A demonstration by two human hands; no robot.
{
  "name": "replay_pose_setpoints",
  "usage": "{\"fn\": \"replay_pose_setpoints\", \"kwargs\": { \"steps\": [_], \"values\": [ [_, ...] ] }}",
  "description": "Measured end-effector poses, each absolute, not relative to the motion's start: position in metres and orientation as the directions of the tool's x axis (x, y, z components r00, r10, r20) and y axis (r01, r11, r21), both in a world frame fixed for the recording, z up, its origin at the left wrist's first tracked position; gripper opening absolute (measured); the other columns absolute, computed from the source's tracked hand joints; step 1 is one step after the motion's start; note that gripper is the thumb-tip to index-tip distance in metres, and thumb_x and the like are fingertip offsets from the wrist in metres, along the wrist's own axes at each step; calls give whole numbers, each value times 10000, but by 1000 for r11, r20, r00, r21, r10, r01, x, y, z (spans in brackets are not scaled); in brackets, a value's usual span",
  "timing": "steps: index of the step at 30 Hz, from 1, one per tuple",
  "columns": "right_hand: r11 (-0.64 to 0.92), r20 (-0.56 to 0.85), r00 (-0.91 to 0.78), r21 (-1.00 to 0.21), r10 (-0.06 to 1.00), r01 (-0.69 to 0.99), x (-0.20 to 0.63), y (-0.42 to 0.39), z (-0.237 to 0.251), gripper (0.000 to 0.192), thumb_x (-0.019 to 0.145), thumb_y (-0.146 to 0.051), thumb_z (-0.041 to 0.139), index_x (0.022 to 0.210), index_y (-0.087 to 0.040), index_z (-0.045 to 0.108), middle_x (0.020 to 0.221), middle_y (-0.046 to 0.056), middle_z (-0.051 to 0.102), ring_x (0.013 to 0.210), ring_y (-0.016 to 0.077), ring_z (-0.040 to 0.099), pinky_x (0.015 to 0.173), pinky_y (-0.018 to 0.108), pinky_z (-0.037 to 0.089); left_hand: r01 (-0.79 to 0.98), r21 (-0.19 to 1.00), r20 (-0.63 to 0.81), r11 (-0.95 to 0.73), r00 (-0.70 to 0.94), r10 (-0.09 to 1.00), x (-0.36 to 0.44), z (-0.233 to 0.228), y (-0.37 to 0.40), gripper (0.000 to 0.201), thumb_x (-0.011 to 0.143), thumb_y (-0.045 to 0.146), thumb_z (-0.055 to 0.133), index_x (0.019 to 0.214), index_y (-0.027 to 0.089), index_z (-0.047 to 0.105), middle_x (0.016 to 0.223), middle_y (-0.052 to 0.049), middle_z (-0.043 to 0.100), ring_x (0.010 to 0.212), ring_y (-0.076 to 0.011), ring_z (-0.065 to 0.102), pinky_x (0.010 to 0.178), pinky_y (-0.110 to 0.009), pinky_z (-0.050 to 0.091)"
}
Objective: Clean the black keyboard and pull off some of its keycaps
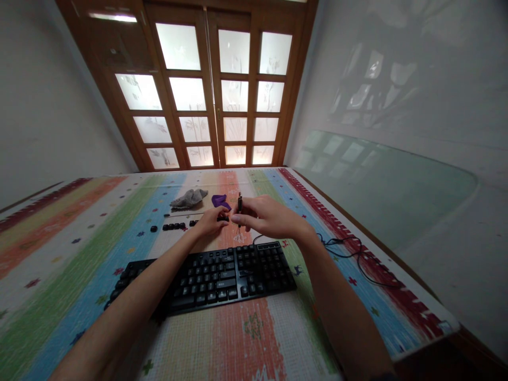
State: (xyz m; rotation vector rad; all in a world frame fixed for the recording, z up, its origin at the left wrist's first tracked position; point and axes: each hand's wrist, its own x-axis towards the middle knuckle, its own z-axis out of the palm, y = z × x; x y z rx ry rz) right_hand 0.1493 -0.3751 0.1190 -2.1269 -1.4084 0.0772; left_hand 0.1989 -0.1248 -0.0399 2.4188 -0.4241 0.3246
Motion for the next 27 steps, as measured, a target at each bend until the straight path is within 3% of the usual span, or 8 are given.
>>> {"fn": "replay_pose_setpoints", "kwargs": {
  "steps": [27],
  "values": [
    [-263, 252, 430, -502, 867, 824, 150, -372, 116, 254, 992, -392, 508, 913, -170, 604, 808, 40, 664, 729, 158, 569, 681, 293, 394, -357, 581, 325, -731, 926, -193, 200, -42, -124, 156, 803, 194, 624, 949, 182, 678, 946, -45, 740, 887, -215, 669, 820, -344, 526]
  ]
}}
